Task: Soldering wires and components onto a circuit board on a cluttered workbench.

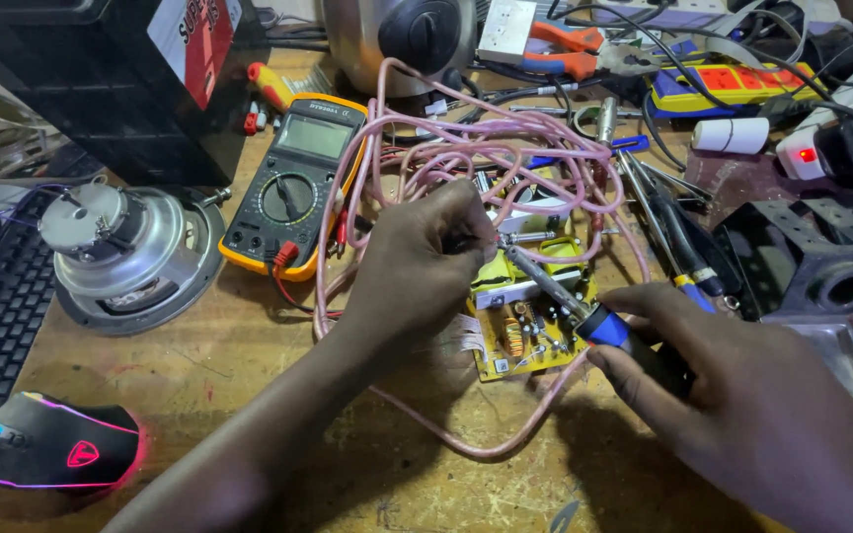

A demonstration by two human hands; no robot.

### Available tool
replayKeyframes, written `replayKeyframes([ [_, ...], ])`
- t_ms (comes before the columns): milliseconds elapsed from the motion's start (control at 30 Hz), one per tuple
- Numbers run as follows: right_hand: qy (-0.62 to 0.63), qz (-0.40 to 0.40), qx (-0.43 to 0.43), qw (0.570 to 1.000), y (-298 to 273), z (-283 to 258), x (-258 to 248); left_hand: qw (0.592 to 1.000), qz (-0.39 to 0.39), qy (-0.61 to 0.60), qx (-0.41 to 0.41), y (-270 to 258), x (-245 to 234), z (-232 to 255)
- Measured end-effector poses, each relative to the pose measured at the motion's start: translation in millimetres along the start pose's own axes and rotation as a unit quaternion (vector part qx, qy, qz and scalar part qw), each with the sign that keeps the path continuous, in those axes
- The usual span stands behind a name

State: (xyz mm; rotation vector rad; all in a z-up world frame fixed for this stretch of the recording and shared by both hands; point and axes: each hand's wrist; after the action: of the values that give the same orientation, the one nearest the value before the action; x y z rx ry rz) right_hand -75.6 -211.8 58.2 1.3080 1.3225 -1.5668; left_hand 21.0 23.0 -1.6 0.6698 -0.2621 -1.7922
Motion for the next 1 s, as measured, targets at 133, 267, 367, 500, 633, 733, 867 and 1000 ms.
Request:
replayKeyframes([
  [133, -0.002, 0.043, -0.031, 0.999, 1, 9, 9, 1.0, -0.004, 0.0, 0.005, 0, 0, 2],
  [267, 0.035, 0.064, -0.069, 0.995, 2, 15, 13, 0.999, -0.001, 0.015, 0.044, 0, 0, 2],
  [367, 0.018, 0.069, -0.063, 0.995, 1, 15, 10, 0.997, -0.005, 0.024, 0.073, 0, -1, 5],
  [500, 0.017, 0.117, -0.095, 0.988, -1, 19, 12, 0.994, -0.002, 0.047, 0.094, 0, 0, 4],
  [633, 0.01, 0.116, -0.085, 0.99, -2, 19, 12, 0.994, -0.012, 0.047, 0.101, -2, 0, 4],
  [733, 0.035, 0.16, -0.132, 0.978, -3, 20, 14, 0.989, -0.02, 0.072, 0.127, -1, -1, 5],
  [867, 0.045, 0.157, -0.081, 0.983, -5, 20, 15, 0.982, -0.041, 0.108, 0.146, -2, -3, 11],
  [1000, 0.053, 0.159, -0.072, 0.983, -4, 22, 17, 0.979, -0.052, 0.11, 0.161, -1, -5, 14],
])
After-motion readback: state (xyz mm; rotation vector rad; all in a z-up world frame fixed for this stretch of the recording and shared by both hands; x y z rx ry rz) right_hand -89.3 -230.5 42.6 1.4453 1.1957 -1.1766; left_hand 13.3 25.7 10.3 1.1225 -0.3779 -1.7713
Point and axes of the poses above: each hand's wrist, its own y-axis towards the middle knuckle, its own x-axis out of the palm, z = x × y, and after that the axes turned 7 degrees about x, right-handed
